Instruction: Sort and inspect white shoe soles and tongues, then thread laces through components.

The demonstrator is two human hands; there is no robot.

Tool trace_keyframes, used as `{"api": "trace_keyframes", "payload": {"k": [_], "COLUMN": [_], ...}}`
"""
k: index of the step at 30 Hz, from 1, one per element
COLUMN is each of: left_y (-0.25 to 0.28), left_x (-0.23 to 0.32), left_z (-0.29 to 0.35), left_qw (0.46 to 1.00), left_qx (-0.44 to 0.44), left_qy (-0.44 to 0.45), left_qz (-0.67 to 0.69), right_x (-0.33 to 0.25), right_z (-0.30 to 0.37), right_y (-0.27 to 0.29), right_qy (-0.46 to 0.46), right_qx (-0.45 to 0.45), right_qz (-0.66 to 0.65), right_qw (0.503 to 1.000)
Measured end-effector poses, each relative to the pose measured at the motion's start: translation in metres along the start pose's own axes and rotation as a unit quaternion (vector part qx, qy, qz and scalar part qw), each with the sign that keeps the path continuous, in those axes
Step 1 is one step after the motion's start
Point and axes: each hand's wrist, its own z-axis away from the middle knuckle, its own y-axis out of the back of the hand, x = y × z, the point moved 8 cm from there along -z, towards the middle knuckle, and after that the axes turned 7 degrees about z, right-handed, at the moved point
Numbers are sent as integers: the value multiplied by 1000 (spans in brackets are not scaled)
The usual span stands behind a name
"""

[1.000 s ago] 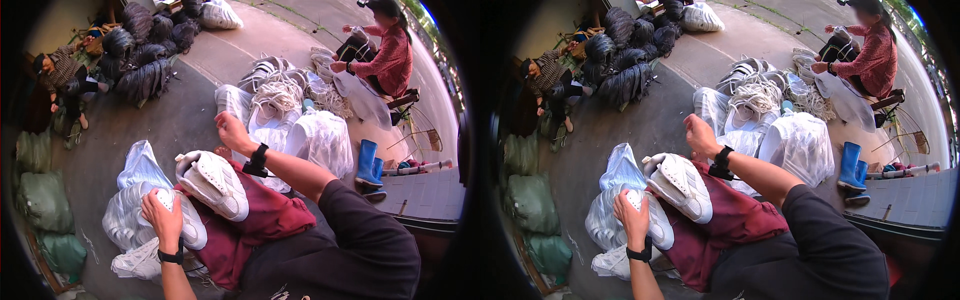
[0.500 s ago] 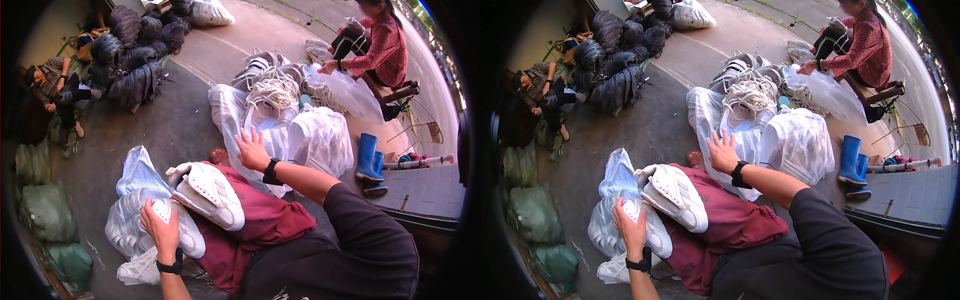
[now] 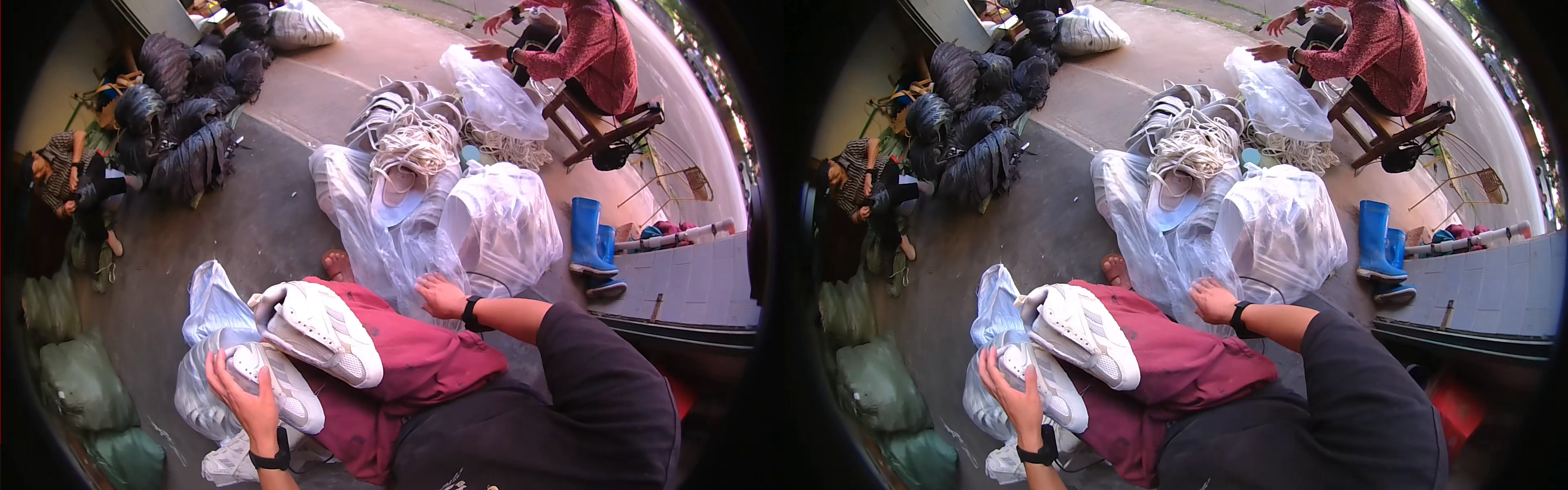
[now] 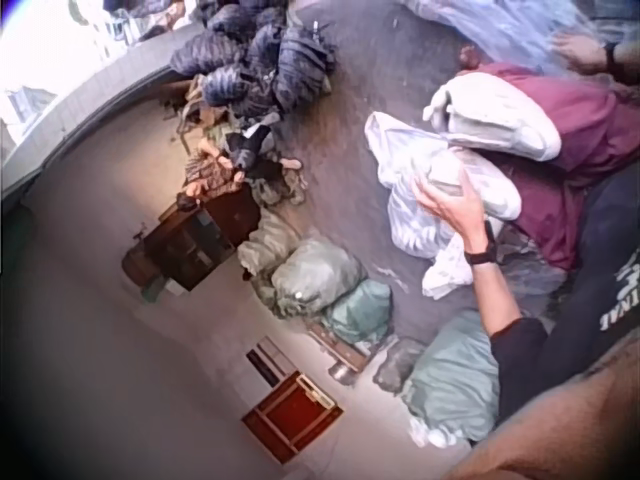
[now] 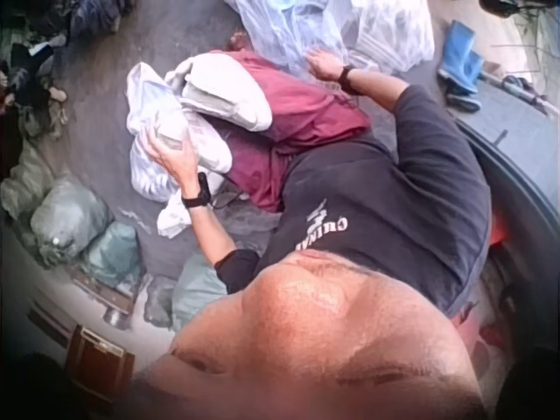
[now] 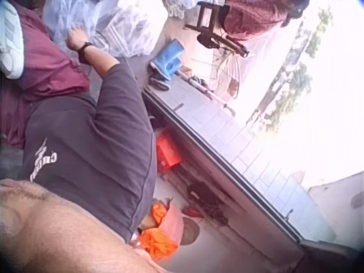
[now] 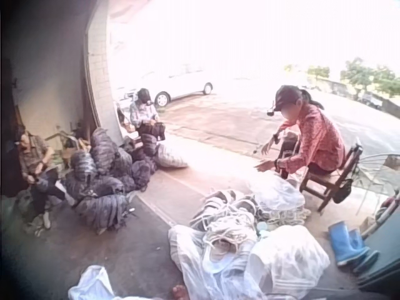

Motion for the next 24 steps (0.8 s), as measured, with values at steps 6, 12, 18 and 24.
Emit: {"api": "trace_keyframes", "payload": {"k": [6,12,18,24], "left_y": [-25,-35,-42,-48], "left_x": [4,4,-4,-16], "left_z": [5,-1,-19,-45], "left_qw": [994,990,993,991], "left_qx": [-58,-49,-38,-25], "left_qy": [-13,-21,-15,-17], "left_qz": [-93,-127,-112,-127], "right_x": [-15,36,137,186], "right_z": [-17,-72,-134,-184], "right_y": [67,115,143,162], "right_qy": [7,-124,-210,-277], "right_qx": [6,107,243,276], "right_qz": [-63,-228,-126,-88], "right_qw": [998,960,939,916]}}
